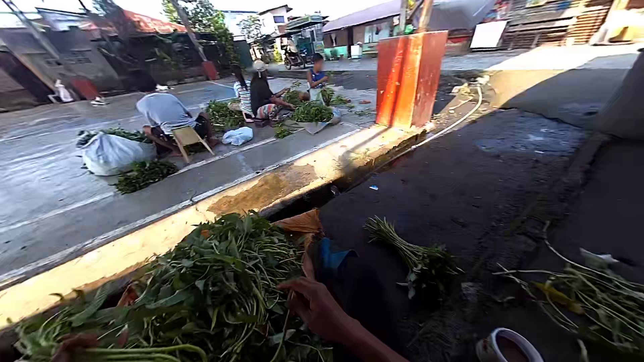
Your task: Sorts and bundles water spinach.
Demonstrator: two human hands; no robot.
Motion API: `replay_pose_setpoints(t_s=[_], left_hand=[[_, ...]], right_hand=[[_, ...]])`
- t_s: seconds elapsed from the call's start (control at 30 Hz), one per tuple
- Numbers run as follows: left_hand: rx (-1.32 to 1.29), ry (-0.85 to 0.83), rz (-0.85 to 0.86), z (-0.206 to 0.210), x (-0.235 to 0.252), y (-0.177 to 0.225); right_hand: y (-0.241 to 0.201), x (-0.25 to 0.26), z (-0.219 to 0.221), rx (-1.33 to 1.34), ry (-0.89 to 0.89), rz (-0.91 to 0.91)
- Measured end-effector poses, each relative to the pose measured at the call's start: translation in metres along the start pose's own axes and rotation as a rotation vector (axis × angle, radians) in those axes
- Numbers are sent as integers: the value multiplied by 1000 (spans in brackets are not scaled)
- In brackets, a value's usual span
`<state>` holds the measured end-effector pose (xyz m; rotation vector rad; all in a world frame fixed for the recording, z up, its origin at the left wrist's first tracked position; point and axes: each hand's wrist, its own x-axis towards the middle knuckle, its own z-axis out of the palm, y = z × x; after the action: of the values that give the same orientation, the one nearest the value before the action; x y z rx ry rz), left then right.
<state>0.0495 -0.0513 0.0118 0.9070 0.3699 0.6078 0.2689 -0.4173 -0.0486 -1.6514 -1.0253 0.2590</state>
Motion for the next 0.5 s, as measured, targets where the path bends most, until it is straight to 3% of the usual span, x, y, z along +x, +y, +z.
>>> replay_pose_setpoints(t_s=[0.03,0.07,0.13,0.27,0.4,0.5], left_hand=[[65,115,-5,6,3,-10],[105,209,8,6,5,-19],[96,344,41,1,3,-31],[-19,503,-71,-17,-2,-42],[-116,590,-98,-35,11,-58],[-180,616,-69,-30,18,-62]], right_hand=[[12,-3,17,-128,-325,135],[24,-4,34,-226,-538,230],[49,6,60,-260,-637,286],[80,68,86,-157,-413,187],[89,154,110,-169,-136,208],[106,205,129,-246,-22,293]])
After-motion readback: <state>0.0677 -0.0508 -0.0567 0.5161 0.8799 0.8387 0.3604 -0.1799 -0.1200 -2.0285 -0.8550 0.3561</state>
